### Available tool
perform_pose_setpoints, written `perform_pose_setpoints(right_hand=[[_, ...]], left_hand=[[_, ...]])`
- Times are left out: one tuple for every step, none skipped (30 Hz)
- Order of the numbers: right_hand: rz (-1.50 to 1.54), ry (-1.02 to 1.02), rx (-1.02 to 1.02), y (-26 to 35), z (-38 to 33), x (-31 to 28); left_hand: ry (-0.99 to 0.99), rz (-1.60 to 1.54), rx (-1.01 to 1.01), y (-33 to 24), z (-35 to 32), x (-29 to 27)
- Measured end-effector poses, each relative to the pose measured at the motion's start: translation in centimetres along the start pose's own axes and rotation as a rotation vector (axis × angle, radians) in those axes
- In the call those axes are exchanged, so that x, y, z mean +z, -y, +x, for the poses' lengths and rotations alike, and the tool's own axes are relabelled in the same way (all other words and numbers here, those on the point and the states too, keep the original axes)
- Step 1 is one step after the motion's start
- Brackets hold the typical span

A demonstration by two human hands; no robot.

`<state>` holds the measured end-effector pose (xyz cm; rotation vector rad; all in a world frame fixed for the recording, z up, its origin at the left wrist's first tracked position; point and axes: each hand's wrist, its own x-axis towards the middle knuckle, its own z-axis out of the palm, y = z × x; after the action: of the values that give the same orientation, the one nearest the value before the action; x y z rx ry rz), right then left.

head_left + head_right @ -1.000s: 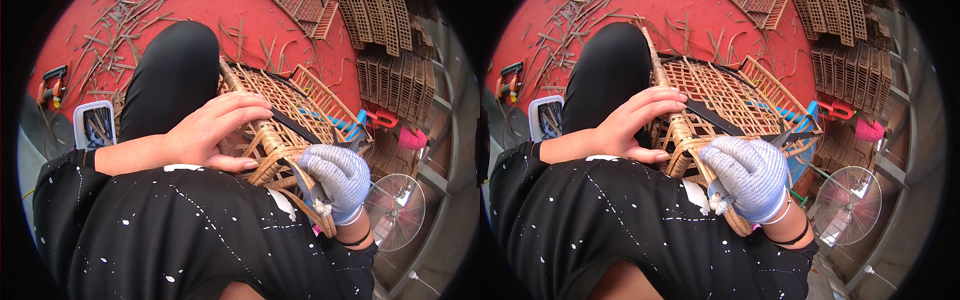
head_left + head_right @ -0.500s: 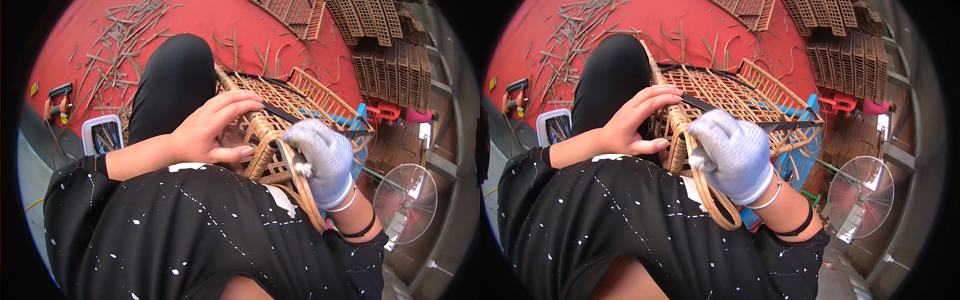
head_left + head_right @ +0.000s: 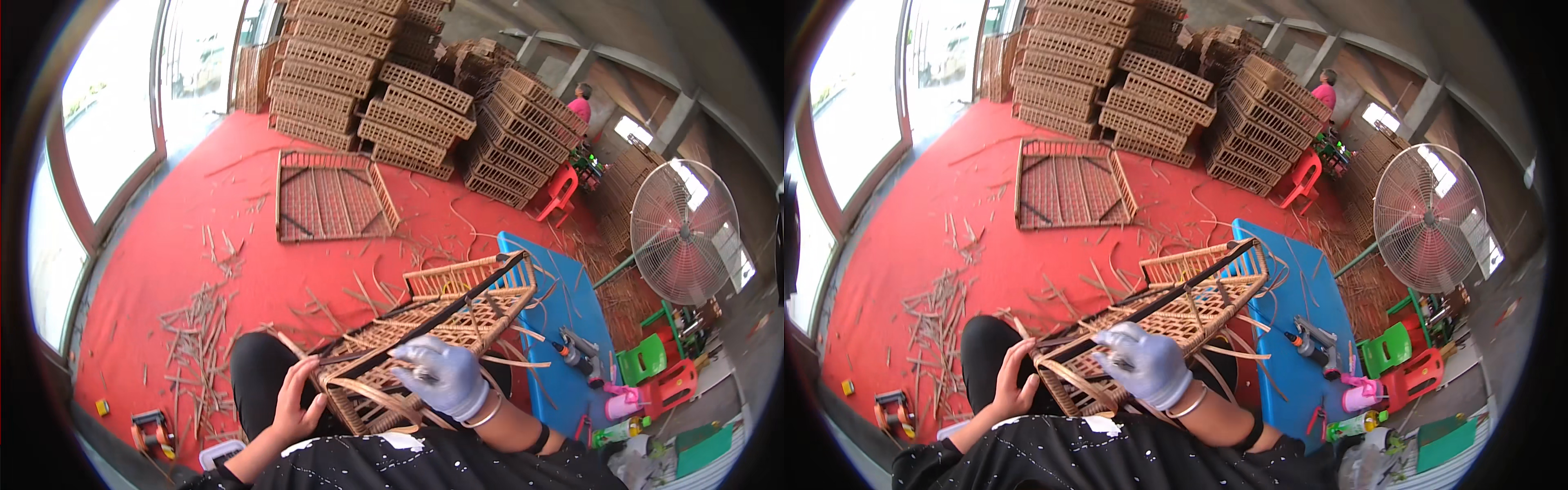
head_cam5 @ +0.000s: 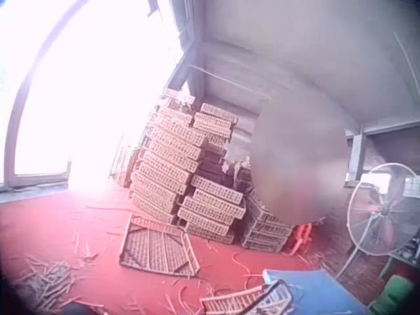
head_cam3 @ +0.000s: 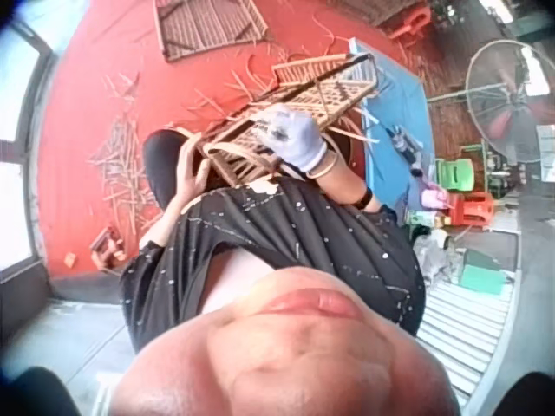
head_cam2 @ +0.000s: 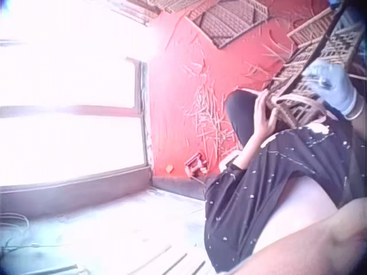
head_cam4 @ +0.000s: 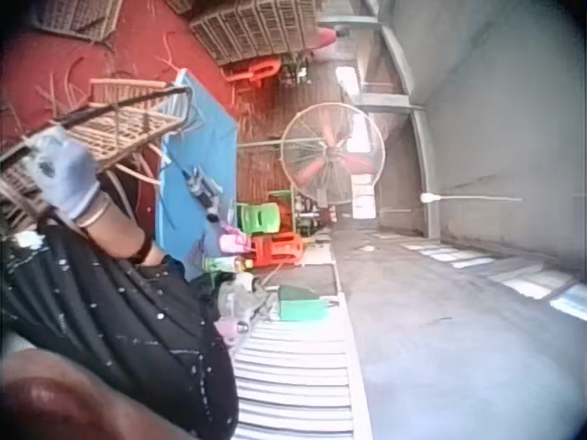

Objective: Weaving bamboo strips onto a chair frame and securing them using a nail gun and manual cutting tools.

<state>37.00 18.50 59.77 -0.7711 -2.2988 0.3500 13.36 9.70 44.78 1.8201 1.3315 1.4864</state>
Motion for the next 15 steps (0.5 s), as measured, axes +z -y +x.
perform_pose_setpoints(right_hand=[[0.04,-0.127,0.03,-0.6,-1.2,-1.1],[0.036,-0.192,0.101,-1.0,-2.2,-2.3],[0.039,-0.247,0.185,-1.4,-3.4,-3.2],[0.015,-0.261,0.183,-2.0,-4.2,-4.1],[0.017,-0.281,0.183,-2.4,-4.8,-4.4],[0.025,-0.289,0.163,-2.9,-5.3,-5.0],[0.035,-0.294,0.14,-3.3,-5.8,-5.5],[0.05,-0.298,0.155,-3.4,-6.3,-5.9],[0.051,-0.323,0.129,-3.5,-6.9,-6.2],[0.074,-0.348,0.147,-3.9,-7.6,-6.4],[0.097,-0.373,0.163,-4.2,-8.5,-6.4],[0.129,-0.392,0.166,-4.9,-9.0,-6.5],[0.171,-0.407,0.182,-5.2,-9.7,-6.2],[0.187,-0.404,0.175,-5.7,-10.0,-6.3],[0.189,-0.412,0.154,-6.0,-10.4,-6.3]], left_hand=[[-0.029,0.045,0.038,-1.1,0.5,0.1],[-0.026,0.076,0.099,-2.1,1.7,-0.1],[-0.017,0.103,0.146,-3.2,2.5,0.0],[-0.024,0.165,0.161,-4.5,3.5,0.3],[-0.035,0.267,0.223,-5.1,4.3,0.5],[-0.016,0.321,0.245,-5.8,4.9,0.6],[0.0,0.375,0.265,-6.2,5.3,0.6],[-0.011,0.427,0.284,-6.2,5.6,0.6],[-0.001,0.459,0.28,-6.9,5.6,0.3],[-0.001,0.517,0.295,-7.1,5.9,0.2],[-0.004,0.575,0.308,-7.3,5.9,0.1],[0.032,0.633,0.27,-7.6,6.2,0.0],[0.08,0.693,0.221,-8.0,6.1,-0.6],[0.151,0.8,0.215,-8.4,6.7,-1.0],[0.262,0.96,0.236,-7.9,7.0,-1.7]])
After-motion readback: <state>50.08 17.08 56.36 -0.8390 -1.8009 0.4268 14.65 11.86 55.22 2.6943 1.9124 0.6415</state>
